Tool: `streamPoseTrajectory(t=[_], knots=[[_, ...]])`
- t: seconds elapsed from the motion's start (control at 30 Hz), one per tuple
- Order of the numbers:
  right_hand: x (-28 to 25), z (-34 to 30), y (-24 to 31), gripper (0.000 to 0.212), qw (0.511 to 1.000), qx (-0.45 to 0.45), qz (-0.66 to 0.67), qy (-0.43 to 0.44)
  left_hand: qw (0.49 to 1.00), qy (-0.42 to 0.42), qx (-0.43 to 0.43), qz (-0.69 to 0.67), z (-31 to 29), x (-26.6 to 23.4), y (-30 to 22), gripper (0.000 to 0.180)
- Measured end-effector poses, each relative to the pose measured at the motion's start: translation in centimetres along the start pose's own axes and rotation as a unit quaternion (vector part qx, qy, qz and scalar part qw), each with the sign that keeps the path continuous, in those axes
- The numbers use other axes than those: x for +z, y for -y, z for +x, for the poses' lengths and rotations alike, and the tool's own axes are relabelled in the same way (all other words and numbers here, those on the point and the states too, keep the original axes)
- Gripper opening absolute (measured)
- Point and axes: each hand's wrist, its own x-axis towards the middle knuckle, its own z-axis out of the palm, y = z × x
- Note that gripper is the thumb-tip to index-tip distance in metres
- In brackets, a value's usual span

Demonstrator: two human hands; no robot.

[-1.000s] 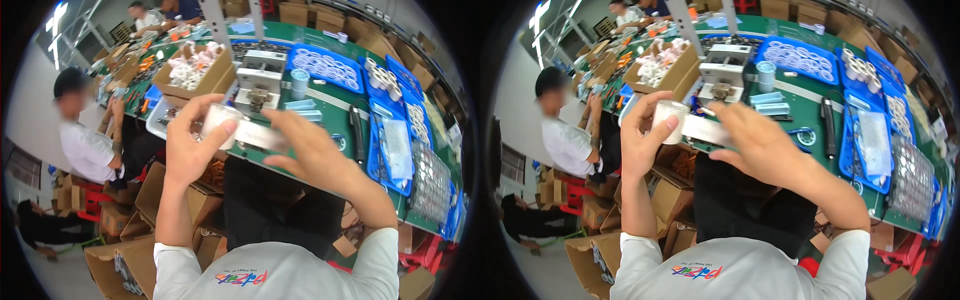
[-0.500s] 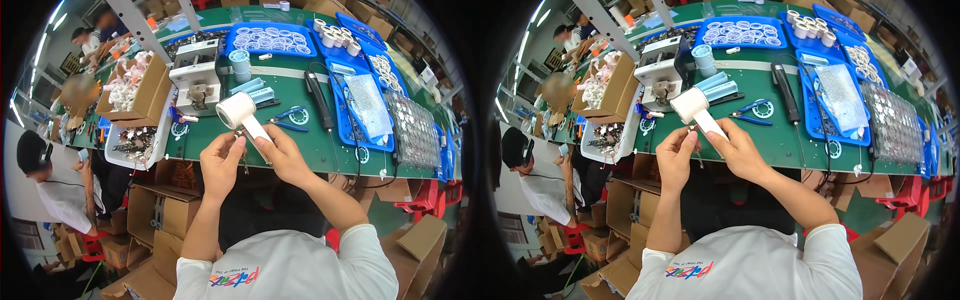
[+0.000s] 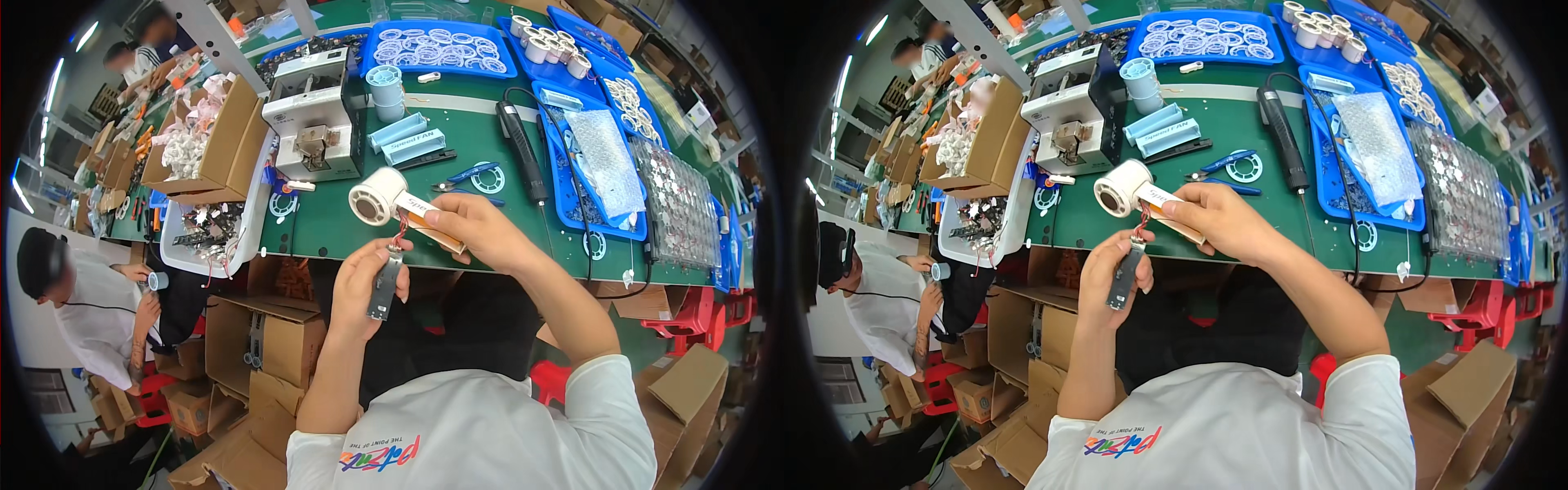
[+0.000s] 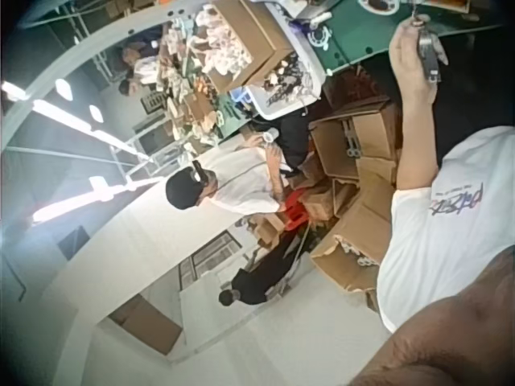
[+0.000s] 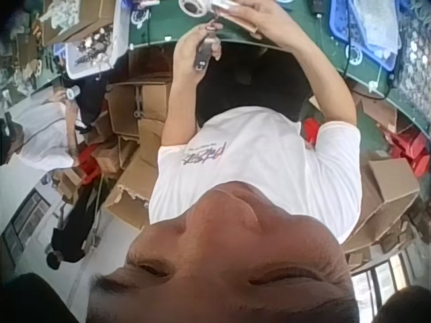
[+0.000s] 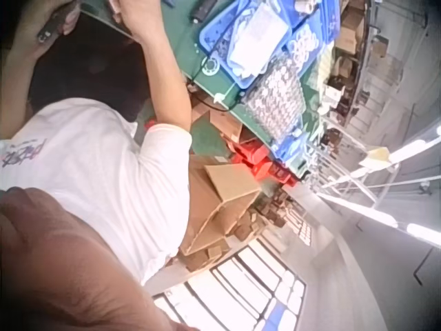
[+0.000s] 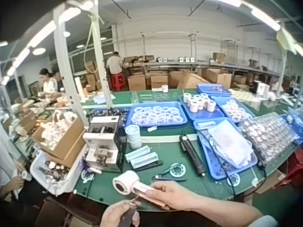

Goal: Assembling electronic components using a power screwdriver and handling small parts at a factory workbench.

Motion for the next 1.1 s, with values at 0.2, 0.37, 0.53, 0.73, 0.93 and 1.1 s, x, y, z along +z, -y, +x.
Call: streamPoseTrajectory(t=[0.2, 0.37, 0.53, 0.73, 0.93, 1.1], knots=[[-0.2, 0.8, 0.7, 0.031, 0.968, -0.030, -0.249, -0.028, 0.994, -0.085, -0.024, 0.064, 0.1, 2.8, 0.6, 0.031], [-1.4, 1.8, -0.4, 0.029, 0.880, -0.163, -0.435, -0.099, 0.990, -0.110, -0.034, 0.078, 1.5, 3.0, 0.7, 0.033], [-2.8, 2.0, 1.2, 0.028, 0.751, -0.293, -0.565, -0.175, 0.993, -0.080, -0.040, 0.080, 1.4, 1.1, 1.0, 0.033], [-7.0, 0.5, 3.0, 0.050, 0.713, -0.244, -0.655, -0.046, 0.989, -0.131, -0.030, 0.059, 0.6, 1.9, 1.8, 0.032], [-7.4, 0.5, 2.9, 0.058, 0.687, -0.170, -0.705, -0.051, 0.995, -0.088, -0.036, -0.014, 1.3, 2.1, 2.6, 0.032], [-6.3, 1.1, 3.1, 0.049, 0.732, -0.204, -0.631, -0.158, 0.995, -0.076, -0.065, -0.019, 1.1, 1.5, 1.4, 0.032]])
